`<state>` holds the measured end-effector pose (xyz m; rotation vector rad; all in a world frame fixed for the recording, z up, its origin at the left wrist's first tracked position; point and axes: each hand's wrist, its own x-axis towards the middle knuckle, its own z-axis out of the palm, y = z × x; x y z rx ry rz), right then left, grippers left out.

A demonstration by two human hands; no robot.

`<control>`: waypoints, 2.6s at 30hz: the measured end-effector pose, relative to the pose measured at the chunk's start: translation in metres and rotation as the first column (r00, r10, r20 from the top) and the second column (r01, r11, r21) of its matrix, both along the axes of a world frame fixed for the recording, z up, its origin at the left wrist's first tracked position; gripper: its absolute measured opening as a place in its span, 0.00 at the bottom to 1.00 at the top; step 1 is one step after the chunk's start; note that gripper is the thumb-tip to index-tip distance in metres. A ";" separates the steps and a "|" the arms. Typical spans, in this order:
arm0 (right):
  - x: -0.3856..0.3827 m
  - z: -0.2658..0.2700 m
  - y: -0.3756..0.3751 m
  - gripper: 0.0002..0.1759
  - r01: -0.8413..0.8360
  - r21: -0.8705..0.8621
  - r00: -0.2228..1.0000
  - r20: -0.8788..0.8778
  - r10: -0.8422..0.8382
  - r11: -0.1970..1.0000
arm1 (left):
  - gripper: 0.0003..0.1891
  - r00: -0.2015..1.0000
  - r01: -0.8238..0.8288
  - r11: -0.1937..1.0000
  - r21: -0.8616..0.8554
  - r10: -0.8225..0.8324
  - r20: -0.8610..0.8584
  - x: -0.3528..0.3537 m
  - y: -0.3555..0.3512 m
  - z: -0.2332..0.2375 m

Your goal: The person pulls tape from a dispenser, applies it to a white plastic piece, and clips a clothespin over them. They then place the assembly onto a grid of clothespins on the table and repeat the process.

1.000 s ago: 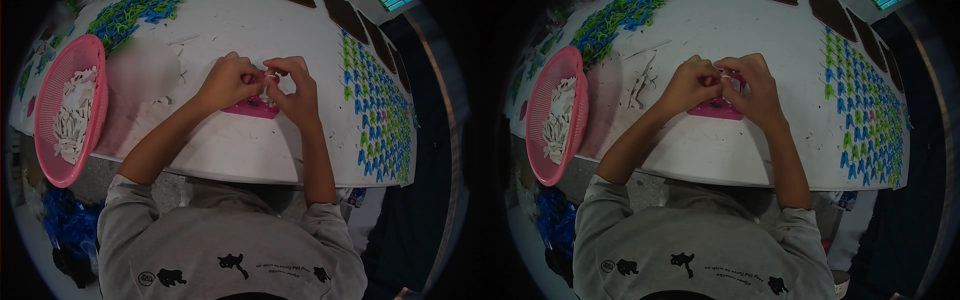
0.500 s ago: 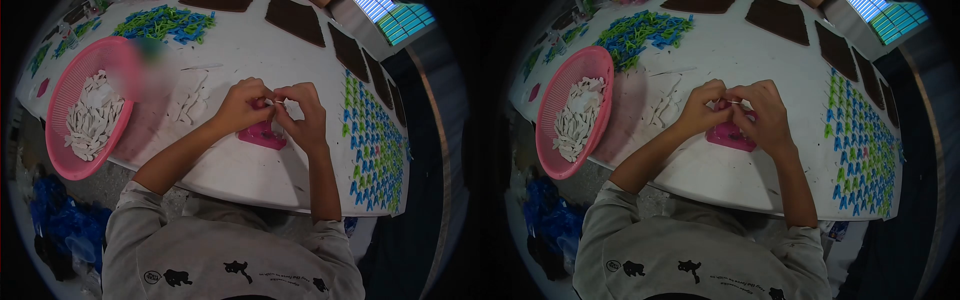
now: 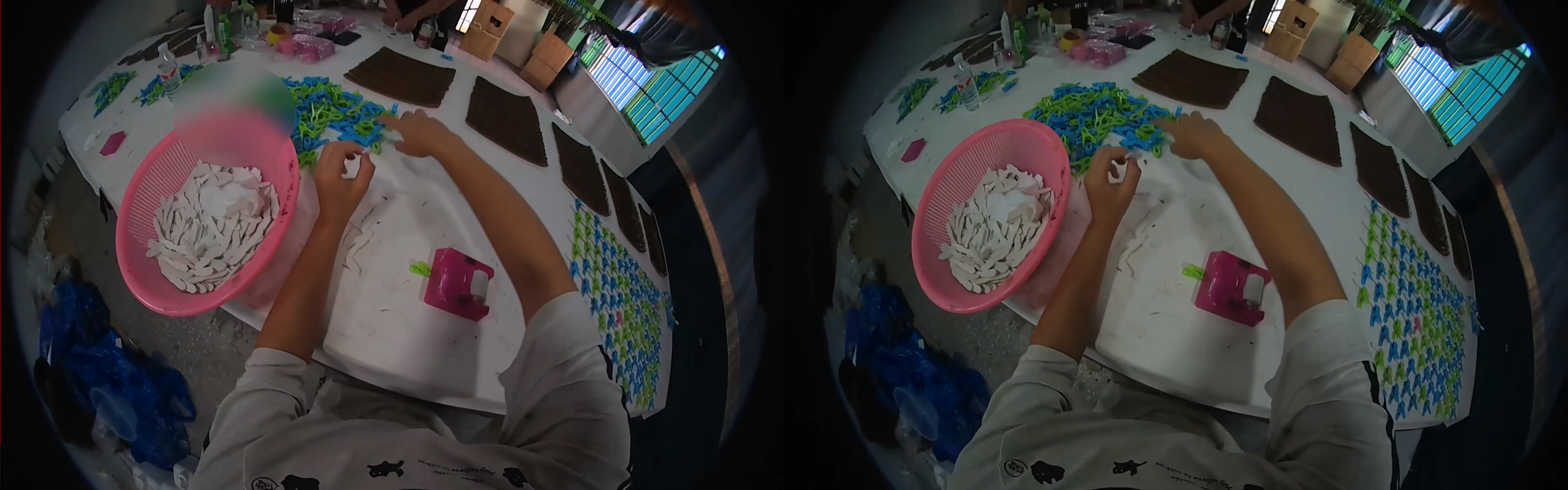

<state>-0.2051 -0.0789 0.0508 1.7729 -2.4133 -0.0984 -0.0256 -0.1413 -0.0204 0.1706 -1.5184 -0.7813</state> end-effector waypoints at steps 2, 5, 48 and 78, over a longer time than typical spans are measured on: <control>0.004 -0.021 -0.023 0.28 0.056 -0.038 0.998 0.018 -0.055 0.998 | 0.07 1.000 -0.021 0.997 -0.078 0.021 -0.012 0.003 -0.002 -0.002; 0.011 -0.030 -0.040 0.20 0.098 0.062 0.994 -0.060 -0.094 0.993 | 0.07 0.999 -0.027 0.996 -0.089 0.025 -0.028 0.002 -0.004 -0.002; 0.154 -0.013 0.292 0.17 0.619 -0.537 0.489 0.835 0.253 0.573 | 0.10 0.493 0.744 0.535 0.400 -0.844 0.211 0.036 0.151 0.021; 0.165 -0.023 0.281 0.16 0.607 -0.609 0.501 0.792 0.349 0.511 | 0.12 0.550 0.800 0.592 0.096 -0.788 0.277 0.035 0.154 0.023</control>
